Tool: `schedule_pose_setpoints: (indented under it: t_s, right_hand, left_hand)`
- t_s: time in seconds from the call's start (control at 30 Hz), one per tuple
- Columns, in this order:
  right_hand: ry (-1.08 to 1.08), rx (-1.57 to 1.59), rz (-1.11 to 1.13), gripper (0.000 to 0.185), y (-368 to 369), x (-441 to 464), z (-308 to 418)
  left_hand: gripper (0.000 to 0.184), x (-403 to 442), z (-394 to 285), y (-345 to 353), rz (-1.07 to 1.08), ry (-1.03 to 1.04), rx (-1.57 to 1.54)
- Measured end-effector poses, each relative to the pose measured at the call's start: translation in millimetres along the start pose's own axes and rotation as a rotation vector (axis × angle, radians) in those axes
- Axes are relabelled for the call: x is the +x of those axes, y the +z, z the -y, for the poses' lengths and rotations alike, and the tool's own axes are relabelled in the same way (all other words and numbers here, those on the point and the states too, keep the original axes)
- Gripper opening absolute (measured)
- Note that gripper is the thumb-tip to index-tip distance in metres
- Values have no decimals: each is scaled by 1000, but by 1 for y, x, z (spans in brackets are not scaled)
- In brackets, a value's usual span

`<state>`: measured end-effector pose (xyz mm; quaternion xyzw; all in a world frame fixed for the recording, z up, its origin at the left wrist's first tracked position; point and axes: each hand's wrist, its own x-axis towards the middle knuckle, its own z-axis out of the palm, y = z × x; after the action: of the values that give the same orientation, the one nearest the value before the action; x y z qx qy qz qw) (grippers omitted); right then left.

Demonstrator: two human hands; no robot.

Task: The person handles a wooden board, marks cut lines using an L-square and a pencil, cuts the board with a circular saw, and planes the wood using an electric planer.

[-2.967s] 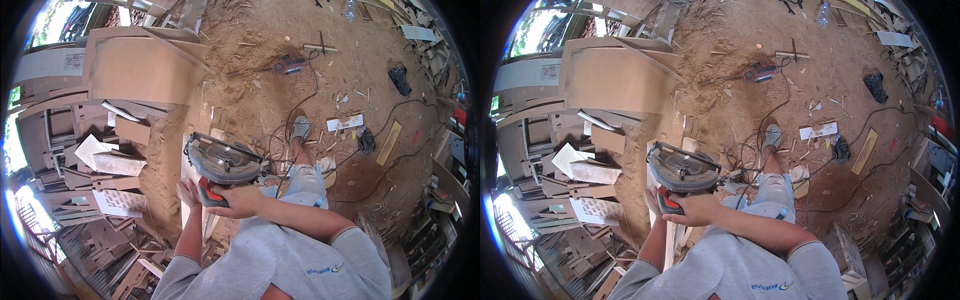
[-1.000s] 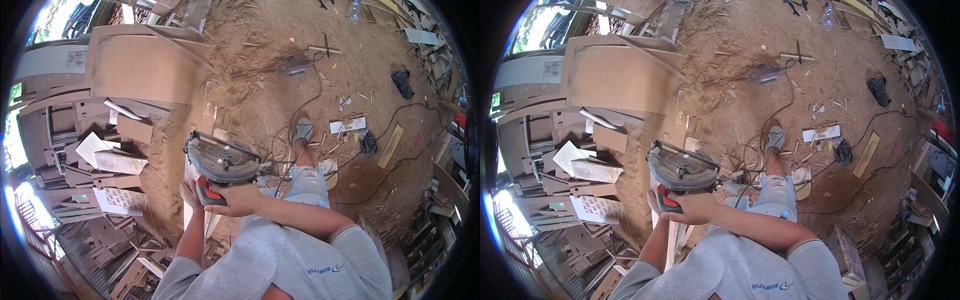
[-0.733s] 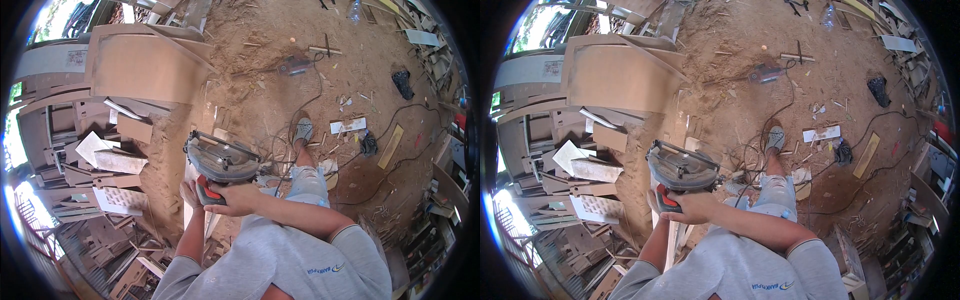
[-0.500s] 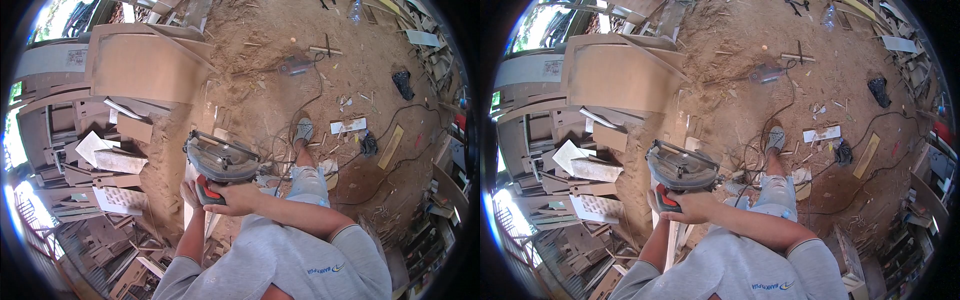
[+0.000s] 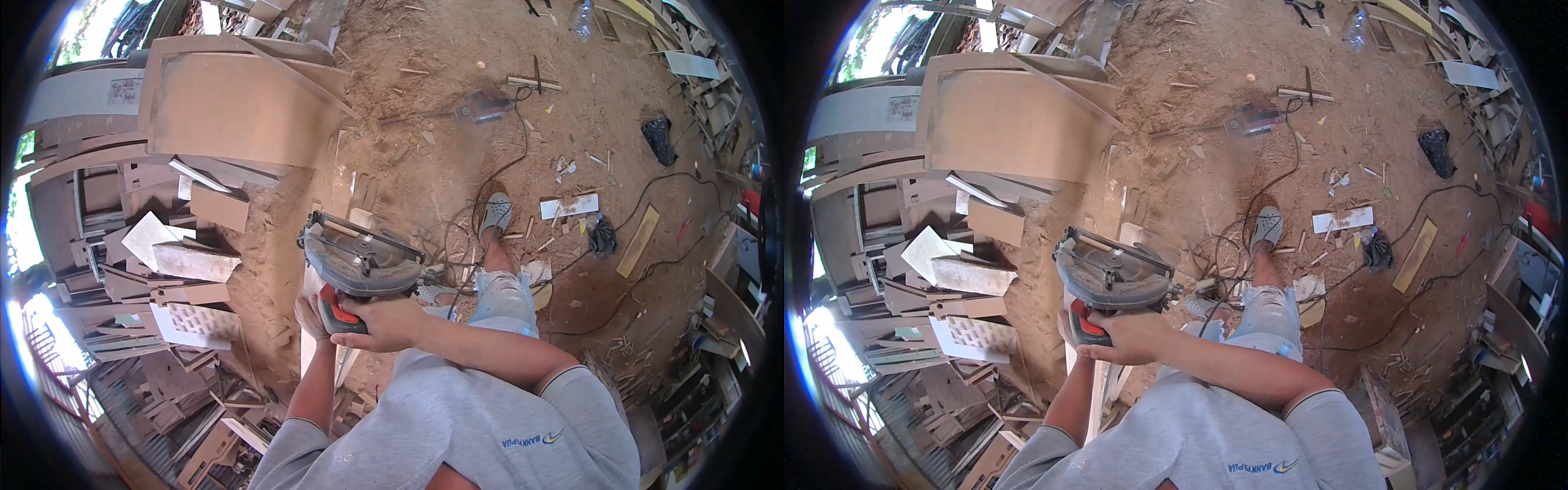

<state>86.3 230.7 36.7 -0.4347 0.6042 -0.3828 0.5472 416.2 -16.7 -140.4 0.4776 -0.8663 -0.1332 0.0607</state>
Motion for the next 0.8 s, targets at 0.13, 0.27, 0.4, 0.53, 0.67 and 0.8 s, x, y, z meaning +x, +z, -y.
schedule_pose_setpoints:
  t_s: [0.13,0.27,0.4,0.53,0.67,0.8]
  right_hand:
    - [6,2,5,94,0,2,1]
    - [7,6,29,95,-5,2,4]
    - [26,2,52,96,-9,2,8]
    - [24,8,45,96,-7,6,7]
    - [27,7,40,96,-8,7,8]
    - [14,22,19,104,-2,12,3]
  left_hand:
    - [49,0,-6,-2,-4,15,0]
    - [46,-1,-11,-3,-11,33,4]
    - [44,-2,-14,-3,-19,48,9]
    - [42,-1,-17,-4,-22,69,10]
    - [40,-2,-20,-5,-30,88,10]
    - [39,-3,-23,-7,-38,110,12]
